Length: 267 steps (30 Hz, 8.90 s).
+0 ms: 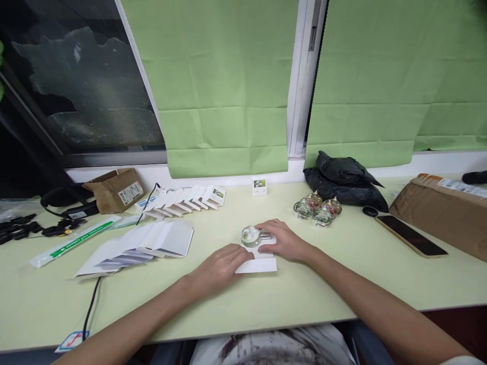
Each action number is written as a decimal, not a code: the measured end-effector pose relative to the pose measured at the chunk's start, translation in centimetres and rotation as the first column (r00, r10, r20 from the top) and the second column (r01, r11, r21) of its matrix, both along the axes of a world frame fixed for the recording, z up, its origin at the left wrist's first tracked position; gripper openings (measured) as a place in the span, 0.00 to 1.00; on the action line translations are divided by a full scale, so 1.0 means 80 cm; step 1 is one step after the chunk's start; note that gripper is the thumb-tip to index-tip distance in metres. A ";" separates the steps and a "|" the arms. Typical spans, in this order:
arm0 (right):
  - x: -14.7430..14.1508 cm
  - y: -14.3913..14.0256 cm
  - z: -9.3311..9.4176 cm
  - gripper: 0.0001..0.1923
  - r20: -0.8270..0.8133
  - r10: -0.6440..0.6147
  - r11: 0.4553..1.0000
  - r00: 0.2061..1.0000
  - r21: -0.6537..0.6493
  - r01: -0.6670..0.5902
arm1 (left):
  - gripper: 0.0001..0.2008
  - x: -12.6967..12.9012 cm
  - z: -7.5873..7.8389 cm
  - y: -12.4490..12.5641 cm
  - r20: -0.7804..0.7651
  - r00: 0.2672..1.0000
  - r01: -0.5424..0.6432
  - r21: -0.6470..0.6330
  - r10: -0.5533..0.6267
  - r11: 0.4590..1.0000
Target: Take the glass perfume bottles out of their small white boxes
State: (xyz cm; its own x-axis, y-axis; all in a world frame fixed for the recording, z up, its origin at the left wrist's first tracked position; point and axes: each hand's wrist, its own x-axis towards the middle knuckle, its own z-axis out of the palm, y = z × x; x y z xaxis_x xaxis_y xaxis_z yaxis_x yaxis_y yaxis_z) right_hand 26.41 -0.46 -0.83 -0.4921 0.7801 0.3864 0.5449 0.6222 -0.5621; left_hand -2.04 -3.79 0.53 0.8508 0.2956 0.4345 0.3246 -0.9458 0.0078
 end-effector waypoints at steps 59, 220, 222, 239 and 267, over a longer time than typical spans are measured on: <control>-0.022 -0.007 0.014 0.22 -0.450 -0.173 0.979 0.876 -0.176 0.103 | 0.29 0.014 0.028 0.055 0.157 0.916 0.149 -0.988 0.369 0.049; 0.028 0.009 -0.012 0.16 0.426 -0.623 0.777 0.656 0.242 0.581 | 0.28 0.068 0.012 0.078 0.046 0.919 -0.326 -0.473 0.392 0.819; 0.029 0.008 -0.009 0.16 0.393 -0.609 0.791 0.689 0.225 0.569 | 0.33 0.087 0.005 0.094 0.040 0.939 -0.279 -0.492 0.341 0.825; -0.019 -0.029 0.023 0.09 -0.148 -0.099 0.972 0.984 0.199 0.128 | 0.19 0.065 0.011 0.034 0.247 0.927 0.008 -0.765 0.283 0.644; 0.022 0.004 0.010 0.11 -0.066 -0.403 0.898 0.913 0.166 0.409 | 0.14 0.066 0.000 0.038 0.188 0.893 -0.178 -0.686 0.409 0.705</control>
State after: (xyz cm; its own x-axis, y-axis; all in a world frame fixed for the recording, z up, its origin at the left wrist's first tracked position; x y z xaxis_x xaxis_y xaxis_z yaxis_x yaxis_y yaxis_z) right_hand 28.14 -0.12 -0.03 -0.1335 0.8297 0.5420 0.7559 0.4389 -0.4858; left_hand 3.22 -0.74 0.57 0.5278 0.8078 0.2625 0.4554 -0.5300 0.7153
